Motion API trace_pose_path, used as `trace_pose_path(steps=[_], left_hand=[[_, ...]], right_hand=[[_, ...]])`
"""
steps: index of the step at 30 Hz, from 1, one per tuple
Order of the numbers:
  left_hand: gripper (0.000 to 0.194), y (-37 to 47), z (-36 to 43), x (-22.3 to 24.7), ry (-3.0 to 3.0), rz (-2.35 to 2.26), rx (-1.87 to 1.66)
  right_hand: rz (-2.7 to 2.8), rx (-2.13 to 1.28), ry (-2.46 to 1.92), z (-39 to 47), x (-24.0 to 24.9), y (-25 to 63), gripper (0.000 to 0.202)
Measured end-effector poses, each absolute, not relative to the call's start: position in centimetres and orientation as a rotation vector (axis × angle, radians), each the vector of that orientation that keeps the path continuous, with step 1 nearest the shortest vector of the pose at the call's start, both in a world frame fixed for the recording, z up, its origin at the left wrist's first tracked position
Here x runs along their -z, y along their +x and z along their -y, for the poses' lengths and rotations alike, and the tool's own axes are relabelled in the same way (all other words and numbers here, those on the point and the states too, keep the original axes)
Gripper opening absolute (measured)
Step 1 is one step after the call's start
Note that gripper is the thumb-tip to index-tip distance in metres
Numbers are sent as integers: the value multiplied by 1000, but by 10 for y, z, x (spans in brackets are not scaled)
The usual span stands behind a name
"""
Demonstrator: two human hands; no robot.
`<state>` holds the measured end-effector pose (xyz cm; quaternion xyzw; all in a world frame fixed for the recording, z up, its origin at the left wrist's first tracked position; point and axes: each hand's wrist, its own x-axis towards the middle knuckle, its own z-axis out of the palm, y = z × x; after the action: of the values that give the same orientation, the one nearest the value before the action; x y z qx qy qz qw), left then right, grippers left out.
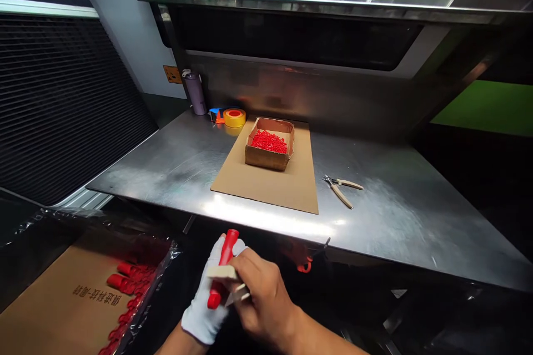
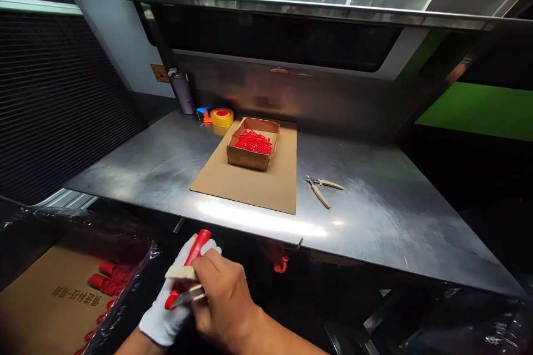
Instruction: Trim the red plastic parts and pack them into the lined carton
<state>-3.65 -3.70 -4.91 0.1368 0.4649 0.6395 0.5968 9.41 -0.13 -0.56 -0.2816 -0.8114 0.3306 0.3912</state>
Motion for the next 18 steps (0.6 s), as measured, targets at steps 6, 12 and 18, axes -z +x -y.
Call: trace_pose_path(steps=[6,12,18], left_hand=[[42,-38,36,46,260,-1116,-1526],[24,-34,21,30,138,-915,-1459],[33,-28,9,19,69,-864,-1416]], right_hand=[[2040,-811,-719,1,11,94,19],[2061,-777,-714,-1,12,98,21],[2083,-774,-717,-1,10,99,19]])
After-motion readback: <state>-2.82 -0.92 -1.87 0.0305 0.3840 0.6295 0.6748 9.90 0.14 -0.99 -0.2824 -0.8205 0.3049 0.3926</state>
